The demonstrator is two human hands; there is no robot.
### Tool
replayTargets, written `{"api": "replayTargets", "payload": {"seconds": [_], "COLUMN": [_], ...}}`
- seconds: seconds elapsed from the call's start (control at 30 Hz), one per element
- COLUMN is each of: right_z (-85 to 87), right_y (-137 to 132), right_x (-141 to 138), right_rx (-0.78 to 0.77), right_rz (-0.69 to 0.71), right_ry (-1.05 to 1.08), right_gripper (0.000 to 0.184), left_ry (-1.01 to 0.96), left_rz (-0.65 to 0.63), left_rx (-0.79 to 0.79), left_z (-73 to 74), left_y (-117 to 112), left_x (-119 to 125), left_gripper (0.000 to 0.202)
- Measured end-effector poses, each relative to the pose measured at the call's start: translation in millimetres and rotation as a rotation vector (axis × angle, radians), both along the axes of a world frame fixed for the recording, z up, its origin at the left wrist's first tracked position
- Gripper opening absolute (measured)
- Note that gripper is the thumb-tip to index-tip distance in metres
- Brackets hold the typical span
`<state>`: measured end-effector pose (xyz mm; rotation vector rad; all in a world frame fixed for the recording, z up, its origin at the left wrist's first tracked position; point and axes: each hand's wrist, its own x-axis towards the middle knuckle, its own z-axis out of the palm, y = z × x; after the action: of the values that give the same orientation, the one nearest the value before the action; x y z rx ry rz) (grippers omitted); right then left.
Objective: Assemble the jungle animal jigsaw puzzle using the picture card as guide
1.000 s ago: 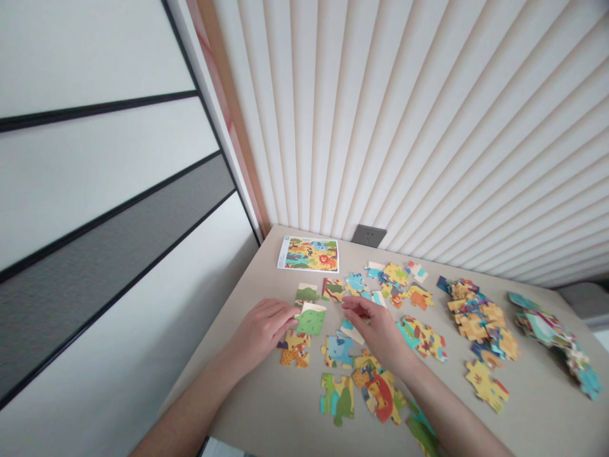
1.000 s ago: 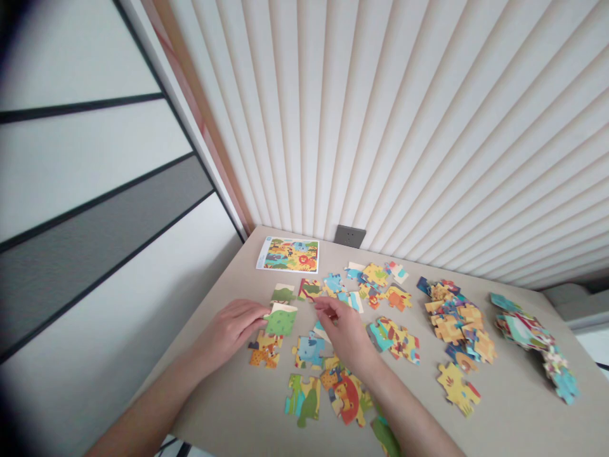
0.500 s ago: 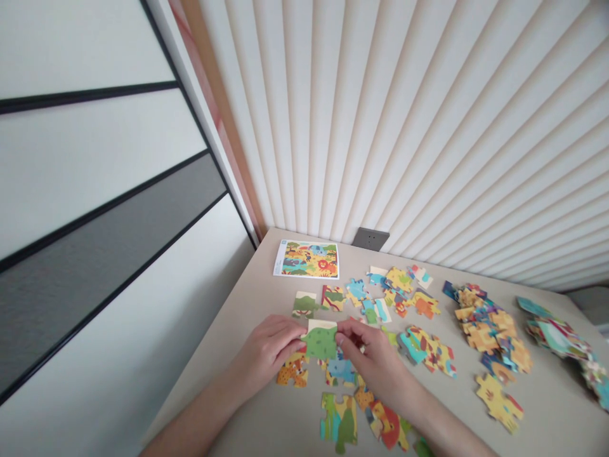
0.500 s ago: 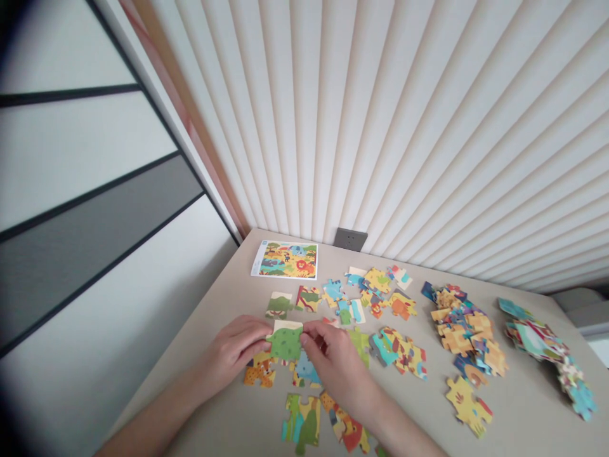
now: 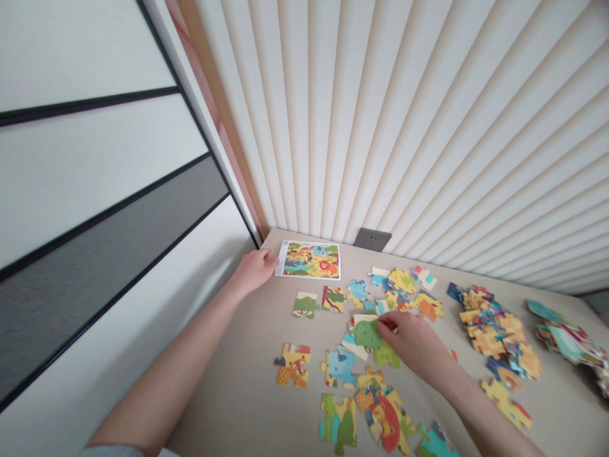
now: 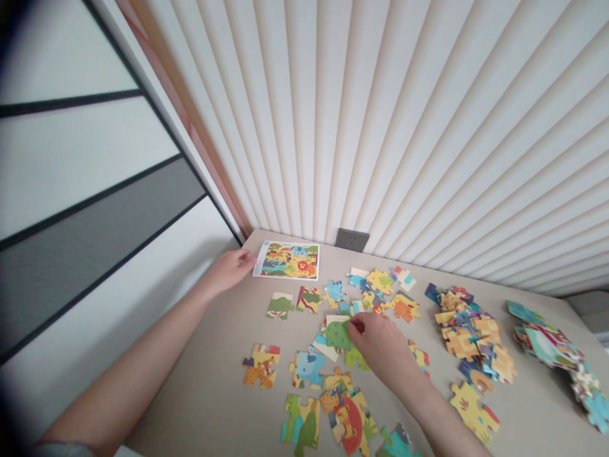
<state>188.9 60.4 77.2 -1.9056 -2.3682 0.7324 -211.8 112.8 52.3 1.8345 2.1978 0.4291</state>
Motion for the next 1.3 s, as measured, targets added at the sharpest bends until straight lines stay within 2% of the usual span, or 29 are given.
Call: {"api": "replayTargets", "payload": {"seconds": [0.1,0.2,0.37,0.43,0.5,0.63,0.73,0.87,0.97,1.1,1.3], "right_z": [2.2,4.0,11.2,10.3,4.1,-17.3,-31.4,-42.0,-42.4,-33.2,-13.1], "right_y": [4.2,2.4,7.9,21.9,42.6,87.0,107.0,112.8,107.9,95.9,75.9], "right_x": [-2.2,-4.4,-18.6,-35.2,-57.0,-98.1,-113.1,-110.7,-99.1,-80.5,-58.7], "right_rx": [0.045,0.066,0.122,0.165,0.144,0.116,0.102,0.025,-0.035,-0.064,-0.017], "right_rz": [0.029,0.029,0.022,0.018,-0.002,-0.071,-0.178,-0.262,-0.260,-0.283,-0.302], "right_ry": [-0.176,-0.219,-0.041,0.095,0.188,0.286,0.405,0.648,0.838,0.994,1.085], "right_gripper": [0.029,0.034,0.031,0.029,0.024,0.016,0.017,0.023,0.036,0.056,0.053], "left_ry": [0.013,0.041,0.039,0.025,0.008,-0.033,-0.082,-0.199,-0.334,-0.542,-0.713], "left_rz": [0.086,0.142,0.153,0.144,0.131,0.112,0.111,0.110,0.068,-0.028,-0.066], "left_rx": [-0.053,-0.062,-0.040,-0.022,0.003,0.071,0.136,0.249,0.342,0.407,0.517], "left_z": [-7.7,-15.4,-24.5,-26.7,-28.5,-32.4,-36.7,-41.4,-41.3,-35.0,-19.2], "left_y": [23.8,27.5,23.3,21.9,20.1,14.2,8.8,1.9,-2.2,-8.2,-22.2], "left_x": [5.4,19.2,29.2,27.9,26.8,28.9,32.4,33.4,30.9,30.5,44.5], "left_gripper": [0.052,0.067,0.055,0.054,0.055,0.051,0.047,0.046,0.040,0.038,0.038]}}
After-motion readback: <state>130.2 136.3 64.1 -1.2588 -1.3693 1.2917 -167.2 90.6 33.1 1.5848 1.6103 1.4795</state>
